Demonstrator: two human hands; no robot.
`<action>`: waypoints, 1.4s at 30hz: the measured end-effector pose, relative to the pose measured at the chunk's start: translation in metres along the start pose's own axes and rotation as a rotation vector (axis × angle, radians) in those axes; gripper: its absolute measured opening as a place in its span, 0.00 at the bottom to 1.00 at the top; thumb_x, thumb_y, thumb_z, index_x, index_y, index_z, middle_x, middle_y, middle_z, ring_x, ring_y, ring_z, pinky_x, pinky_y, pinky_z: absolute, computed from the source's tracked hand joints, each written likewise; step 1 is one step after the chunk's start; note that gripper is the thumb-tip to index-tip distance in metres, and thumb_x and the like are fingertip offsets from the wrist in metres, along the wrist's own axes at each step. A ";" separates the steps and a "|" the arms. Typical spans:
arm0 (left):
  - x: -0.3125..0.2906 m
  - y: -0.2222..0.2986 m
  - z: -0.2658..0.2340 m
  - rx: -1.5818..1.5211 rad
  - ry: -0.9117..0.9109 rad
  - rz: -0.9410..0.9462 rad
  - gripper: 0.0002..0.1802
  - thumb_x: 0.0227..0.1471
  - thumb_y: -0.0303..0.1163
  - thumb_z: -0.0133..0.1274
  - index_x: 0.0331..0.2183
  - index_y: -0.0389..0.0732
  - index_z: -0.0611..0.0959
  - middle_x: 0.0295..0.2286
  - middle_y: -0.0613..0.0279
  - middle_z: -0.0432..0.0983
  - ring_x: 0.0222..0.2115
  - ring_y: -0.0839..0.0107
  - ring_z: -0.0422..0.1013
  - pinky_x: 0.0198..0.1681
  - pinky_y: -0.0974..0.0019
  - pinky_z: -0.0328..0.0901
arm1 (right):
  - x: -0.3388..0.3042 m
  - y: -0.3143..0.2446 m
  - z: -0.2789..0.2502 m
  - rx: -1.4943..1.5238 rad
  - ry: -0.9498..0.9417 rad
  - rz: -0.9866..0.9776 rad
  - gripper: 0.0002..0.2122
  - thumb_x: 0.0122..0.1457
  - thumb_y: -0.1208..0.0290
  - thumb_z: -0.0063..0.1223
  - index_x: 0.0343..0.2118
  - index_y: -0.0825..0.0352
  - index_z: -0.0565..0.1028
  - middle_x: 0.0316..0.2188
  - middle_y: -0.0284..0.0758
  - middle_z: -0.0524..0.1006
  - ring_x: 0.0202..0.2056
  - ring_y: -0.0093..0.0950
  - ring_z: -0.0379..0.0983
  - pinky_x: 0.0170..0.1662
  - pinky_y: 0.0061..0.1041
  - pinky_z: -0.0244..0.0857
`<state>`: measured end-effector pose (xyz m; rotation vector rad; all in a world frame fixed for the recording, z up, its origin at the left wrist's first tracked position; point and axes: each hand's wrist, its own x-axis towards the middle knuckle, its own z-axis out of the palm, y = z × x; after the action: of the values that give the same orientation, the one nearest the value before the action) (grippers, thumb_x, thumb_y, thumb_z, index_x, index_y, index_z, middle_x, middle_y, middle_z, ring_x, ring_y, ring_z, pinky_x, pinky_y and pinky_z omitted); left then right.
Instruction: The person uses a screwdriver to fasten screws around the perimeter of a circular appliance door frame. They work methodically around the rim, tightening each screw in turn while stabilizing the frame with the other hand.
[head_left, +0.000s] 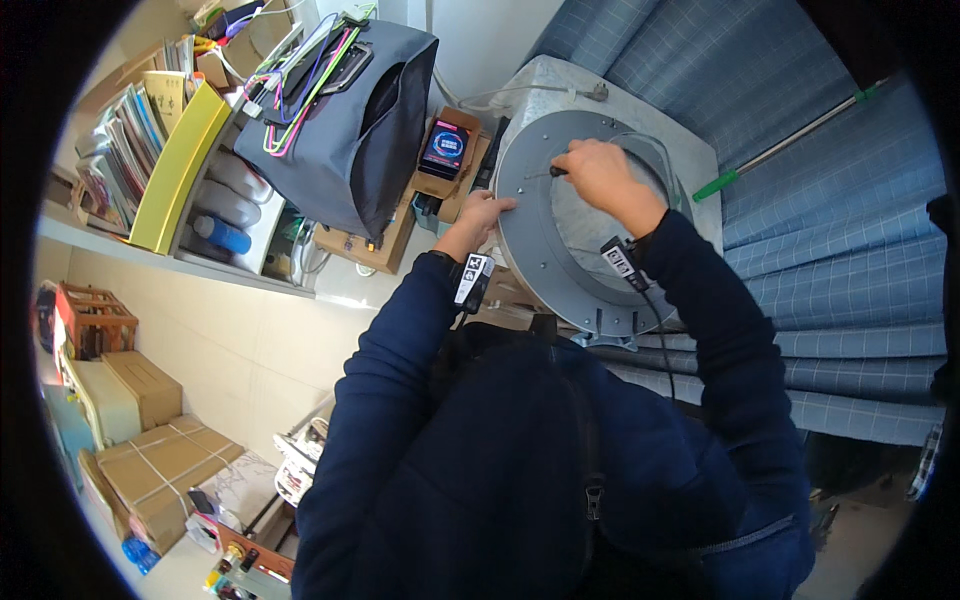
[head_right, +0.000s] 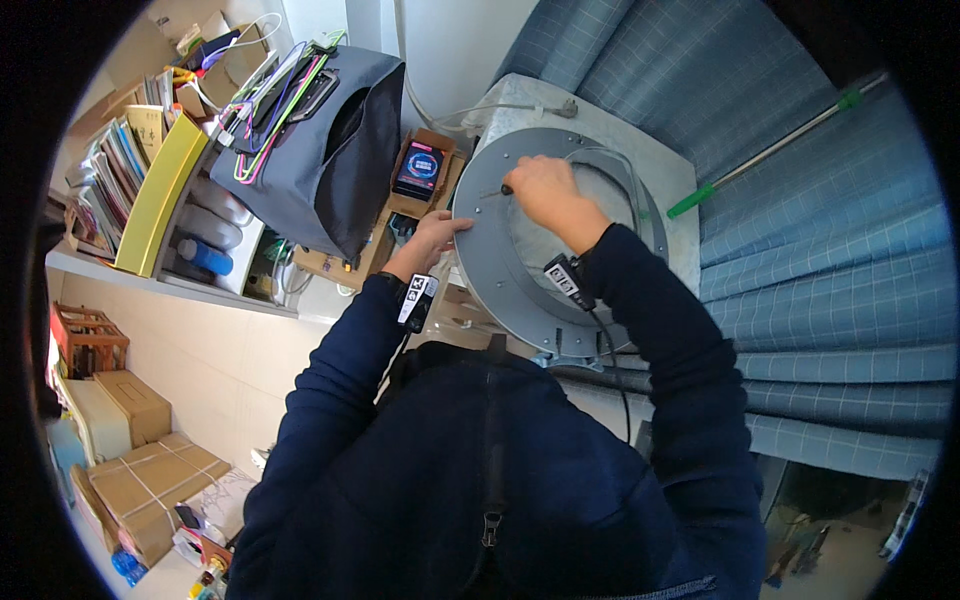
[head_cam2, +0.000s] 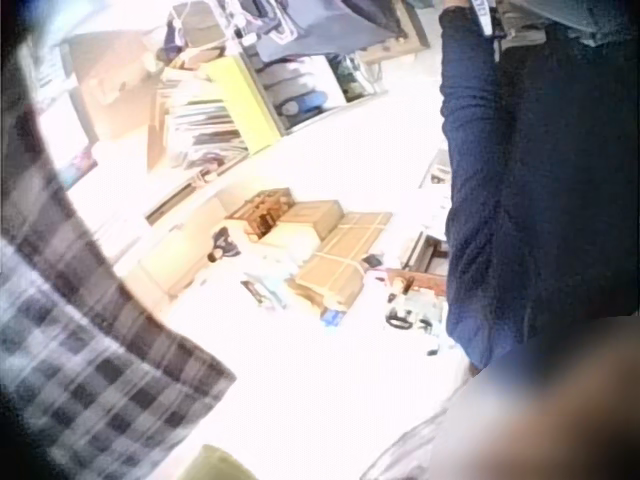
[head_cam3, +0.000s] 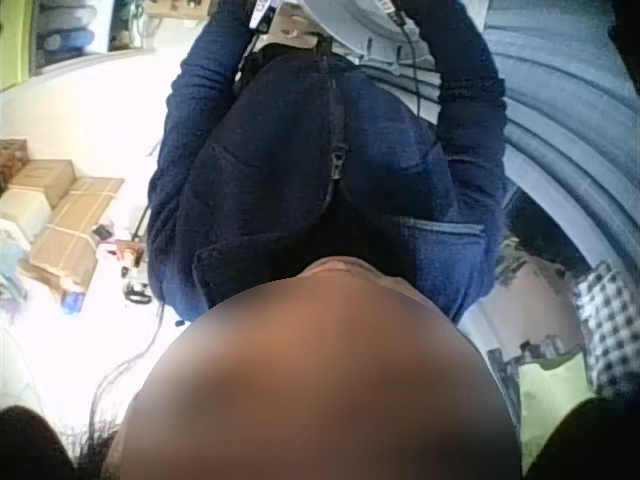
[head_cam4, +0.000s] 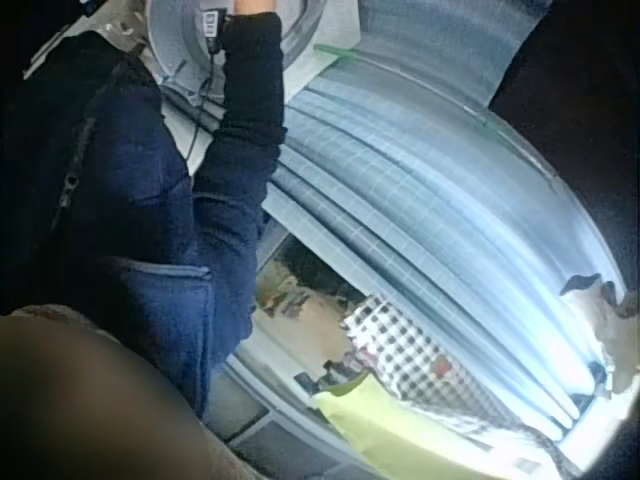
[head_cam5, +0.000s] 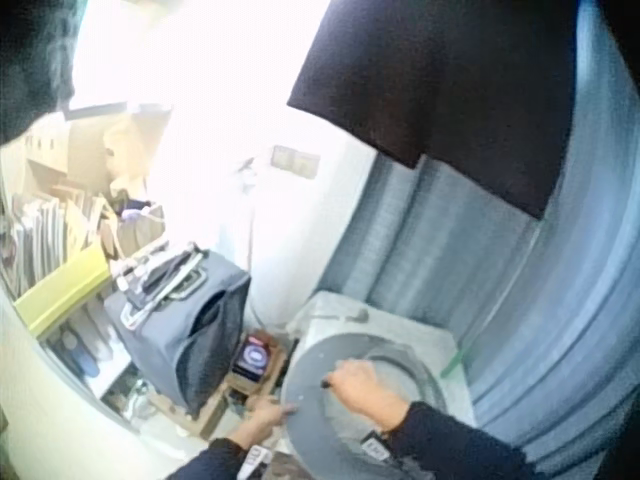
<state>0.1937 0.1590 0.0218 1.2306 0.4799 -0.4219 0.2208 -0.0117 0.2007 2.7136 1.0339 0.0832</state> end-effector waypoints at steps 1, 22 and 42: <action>-0.002 0.001 0.002 -0.098 -0.023 0.006 0.23 0.43 0.26 0.63 0.42 0.30 0.75 0.33 0.55 0.76 0.32 0.67 0.74 0.34 0.67 0.69 | 0.000 -0.001 0.009 -0.031 0.008 -0.016 0.09 0.48 0.69 0.59 0.35 0.55 0.81 0.29 0.33 0.75 0.37 0.35 0.73 0.36 0.35 0.67; 0.005 -0.012 0.006 -0.081 0.037 0.049 0.15 0.49 0.29 0.59 0.42 0.39 0.79 0.32 0.67 0.78 0.29 0.75 0.74 0.33 0.68 0.69 | 0.002 -0.011 0.012 -0.117 -0.024 -0.090 0.10 0.48 0.72 0.51 0.33 0.54 0.82 0.27 0.32 0.72 0.37 0.31 0.70 0.36 0.30 0.64; -0.010 -0.003 0.007 -0.072 0.038 0.047 0.22 0.48 0.29 0.60 0.46 0.37 0.77 0.34 0.64 0.78 0.30 0.73 0.74 0.33 0.67 0.70 | 0.004 -0.012 0.016 -0.140 0.003 -0.068 0.09 0.49 0.71 0.51 0.32 0.54 0.81 0.28 0.31 0.73 0.37 0.30 0.70 0.36 0.30 0.64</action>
<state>0.1850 0.1521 0.0269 1.1797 0.4938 -0.3389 0.2177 -0.0037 0.1818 2.5517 1.0774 0.1426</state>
